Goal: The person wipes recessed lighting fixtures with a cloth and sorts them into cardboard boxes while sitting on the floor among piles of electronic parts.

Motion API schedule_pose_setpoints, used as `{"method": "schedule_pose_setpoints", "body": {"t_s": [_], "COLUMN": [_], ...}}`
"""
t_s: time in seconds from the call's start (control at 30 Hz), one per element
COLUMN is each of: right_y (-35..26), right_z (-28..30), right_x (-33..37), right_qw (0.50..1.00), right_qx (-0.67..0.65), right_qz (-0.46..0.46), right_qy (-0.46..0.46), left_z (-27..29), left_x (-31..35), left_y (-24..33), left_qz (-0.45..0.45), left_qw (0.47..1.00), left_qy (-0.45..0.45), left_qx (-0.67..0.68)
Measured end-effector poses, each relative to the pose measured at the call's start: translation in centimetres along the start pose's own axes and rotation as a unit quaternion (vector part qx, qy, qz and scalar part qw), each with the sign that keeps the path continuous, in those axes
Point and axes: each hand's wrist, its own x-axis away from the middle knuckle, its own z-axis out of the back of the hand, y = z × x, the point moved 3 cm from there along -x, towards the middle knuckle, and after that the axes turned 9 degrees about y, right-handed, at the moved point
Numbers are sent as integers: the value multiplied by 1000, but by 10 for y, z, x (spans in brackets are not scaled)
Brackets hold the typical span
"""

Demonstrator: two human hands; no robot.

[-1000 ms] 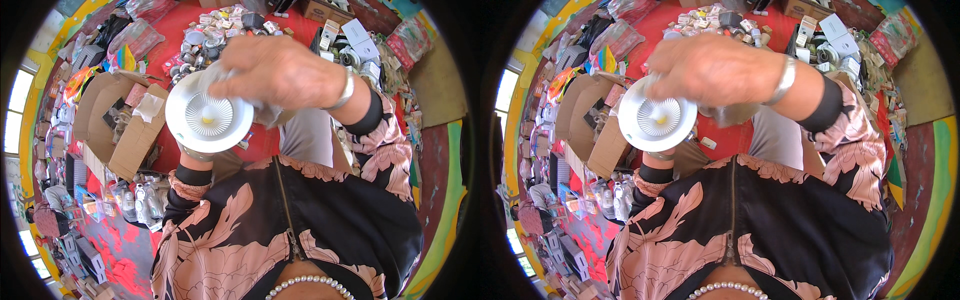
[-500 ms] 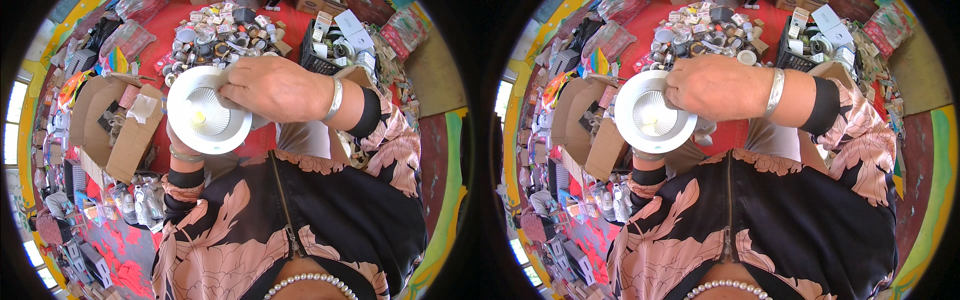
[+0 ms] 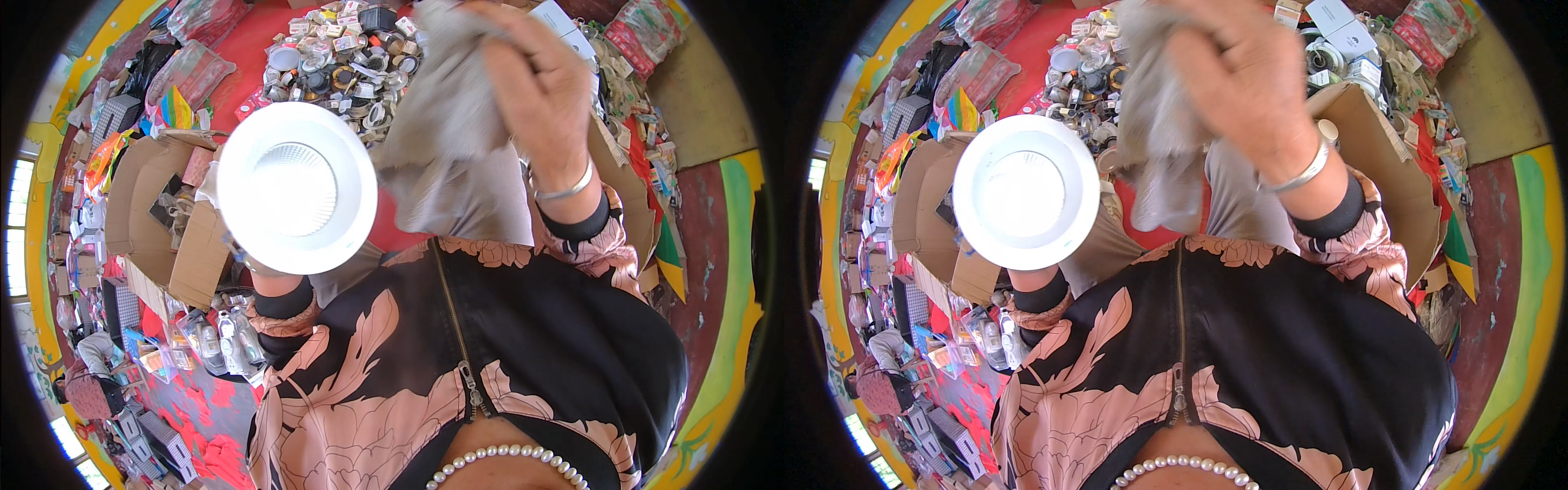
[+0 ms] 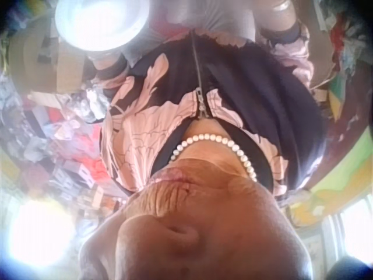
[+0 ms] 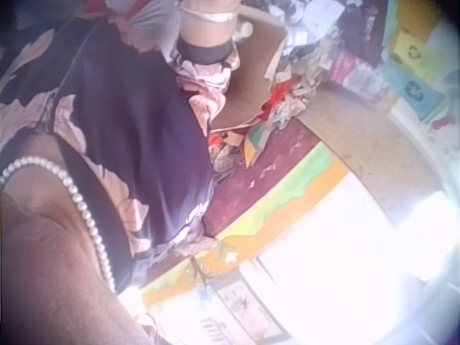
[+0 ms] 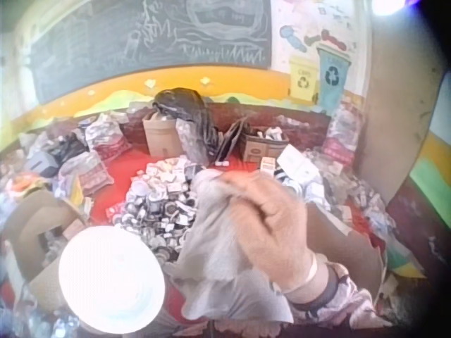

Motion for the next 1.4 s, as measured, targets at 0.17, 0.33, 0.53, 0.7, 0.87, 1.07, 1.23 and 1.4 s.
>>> {"method": "schedule_pose_setpoints", "body": {"t_s": [0.17,0.33,0.53,0.7,0.87,1.07,1.23,1.4], "right_y": [4,-30,-44,-19,16,41,52,3], "right_z": [10,-33,-50,-42,-37,-24,-4,-38], "right_x": [-4,36,68,64,61,51,29,50], "right_qw": [944,954,951,929,876,895,981,959], "right_qx": [-257,-214,-87,-55,8,129,109,-23], "right_qz": [-205,68,220,296,362,279,120,225], "right_qy": [8,-198,-199,-215,-319,-325,-105,-173], "left_z": [6,-15,-23,-32,-28,-16,1,-15], "left_x": [2,-24,-19,-13,-23,-20,-21,-21], "left_y": [9,-1,-12,-14,-31,-49,-52,-59], "left_qz": [7,-52,-28,-41,93,201,175,199], "left_qw": [1000,994,999,996,990,974,973,976], "left_qy": [-19,-8,14,-6,-92,24,12,-58], "left_qx": [15,-99,-19,-77,44,101,147,65]}}
